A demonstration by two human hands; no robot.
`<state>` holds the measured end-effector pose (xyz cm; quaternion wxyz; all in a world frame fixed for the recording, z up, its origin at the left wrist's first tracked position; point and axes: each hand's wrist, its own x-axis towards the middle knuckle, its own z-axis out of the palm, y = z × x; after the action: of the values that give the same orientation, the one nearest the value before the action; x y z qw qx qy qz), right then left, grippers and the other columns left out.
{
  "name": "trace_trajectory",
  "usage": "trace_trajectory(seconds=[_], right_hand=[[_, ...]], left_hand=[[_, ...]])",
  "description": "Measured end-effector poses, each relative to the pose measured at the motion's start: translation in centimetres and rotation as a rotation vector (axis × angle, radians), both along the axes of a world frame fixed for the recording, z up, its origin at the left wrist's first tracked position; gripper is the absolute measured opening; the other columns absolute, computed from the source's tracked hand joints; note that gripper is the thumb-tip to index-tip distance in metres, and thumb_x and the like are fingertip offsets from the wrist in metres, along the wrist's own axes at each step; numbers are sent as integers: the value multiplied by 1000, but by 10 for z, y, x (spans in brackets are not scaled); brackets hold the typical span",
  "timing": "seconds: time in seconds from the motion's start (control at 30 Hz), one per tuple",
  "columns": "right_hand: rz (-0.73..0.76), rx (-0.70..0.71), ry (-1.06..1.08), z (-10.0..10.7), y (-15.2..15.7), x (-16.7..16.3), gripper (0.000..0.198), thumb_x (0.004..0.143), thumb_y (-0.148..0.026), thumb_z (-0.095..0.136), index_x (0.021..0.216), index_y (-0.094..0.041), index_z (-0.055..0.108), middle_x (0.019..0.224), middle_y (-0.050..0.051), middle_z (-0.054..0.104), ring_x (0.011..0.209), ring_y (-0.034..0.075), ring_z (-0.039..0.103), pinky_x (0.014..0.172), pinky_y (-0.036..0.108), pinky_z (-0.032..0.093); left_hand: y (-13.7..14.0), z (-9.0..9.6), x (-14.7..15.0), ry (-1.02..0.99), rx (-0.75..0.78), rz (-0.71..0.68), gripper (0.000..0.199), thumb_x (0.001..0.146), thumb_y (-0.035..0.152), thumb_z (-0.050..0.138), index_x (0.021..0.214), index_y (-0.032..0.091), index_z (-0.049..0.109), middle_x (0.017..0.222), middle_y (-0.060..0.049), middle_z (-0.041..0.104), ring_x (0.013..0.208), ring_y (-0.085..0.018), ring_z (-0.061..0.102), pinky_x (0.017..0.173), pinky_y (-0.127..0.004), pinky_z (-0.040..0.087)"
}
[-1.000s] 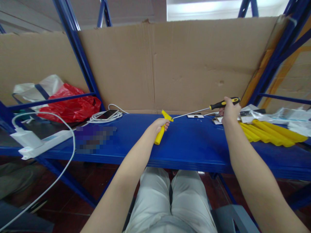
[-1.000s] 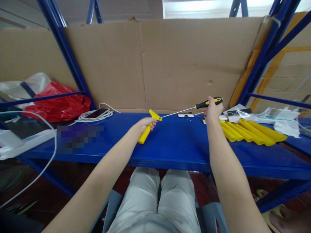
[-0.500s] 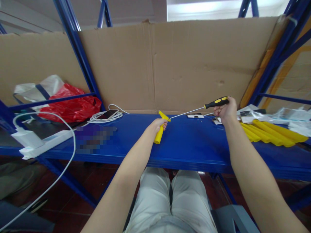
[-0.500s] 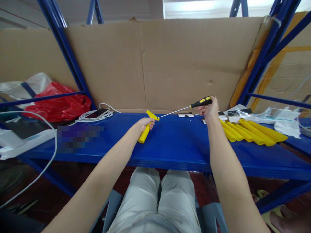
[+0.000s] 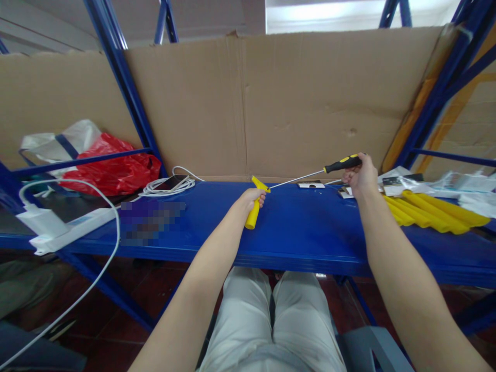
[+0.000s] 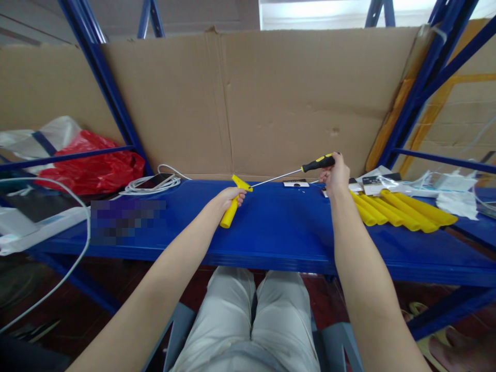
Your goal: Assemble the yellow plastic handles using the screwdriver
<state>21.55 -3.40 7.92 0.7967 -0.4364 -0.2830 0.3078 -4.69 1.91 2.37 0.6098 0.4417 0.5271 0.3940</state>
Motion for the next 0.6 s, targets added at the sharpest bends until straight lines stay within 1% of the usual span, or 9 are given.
trace_trajectory(seconds=[0.1, 0.2, 0.37, 0.47, 0.6], right_hand=[[-51, 21, -46, -1, -2, -1, 14, 88, -26, 45, 75, -24, 43, 45, -6, 44, 33, 9, 33, 29, 20, 25], [-83, 26, -117, -2, -4, -2, 14, 88, -24, 48, 76, -24, 41, 43, -8, 44, 29, 9, 32, 28, 19, 22], [-77, 6, -175, -1, -7, -3, 19, 90, -20, 47, 72, -22, 41, 37, -8, 43, 26, 8, 31, 28, 19, 21], [-70, 9, -173, -2, -7, -2, 23, 89, -22, 50, 69, -22, 39, 35, -9, 41, 26, 8, 31, 27, 18, 20], [-84, 12, -175, -5, -6, 1, 34, 84, -26, 60, 65, -24, 32, 33, -12, 31, 27, 7, 29, 26, 18, 20]], left_hand=[[0, 0, 0, -6, -1, 18, 18, 85, 5, 48, 71, 16, 44, 44, 8, 38, 31, -2, 29, 35, -13, 22], [0, 0, 0, 14, 11, 27, 19, 85, 4, 48, 71, 17, 44, 44, 8, 38, 31, -2, 30, 35, -14, 23], [-8, 5, 0, 70, 34, 30, 20, 86, 2, 45, 72, 17, 44, 44, 9, 38, 31, -3, 32, 36, -15, 25], [-13, 8, 1, 123, 44, 28, 22, 86, 2, 44, 71, 18, 42, 43, 8, 38, 31, -4, 32, 36, -16, 25], [-14, 8, 0, 170, 50, 38, 22, 87, 2, 44, 71, 17, 43, 43, 8, 38, 32, -4, 33, 37, -16, 25]])
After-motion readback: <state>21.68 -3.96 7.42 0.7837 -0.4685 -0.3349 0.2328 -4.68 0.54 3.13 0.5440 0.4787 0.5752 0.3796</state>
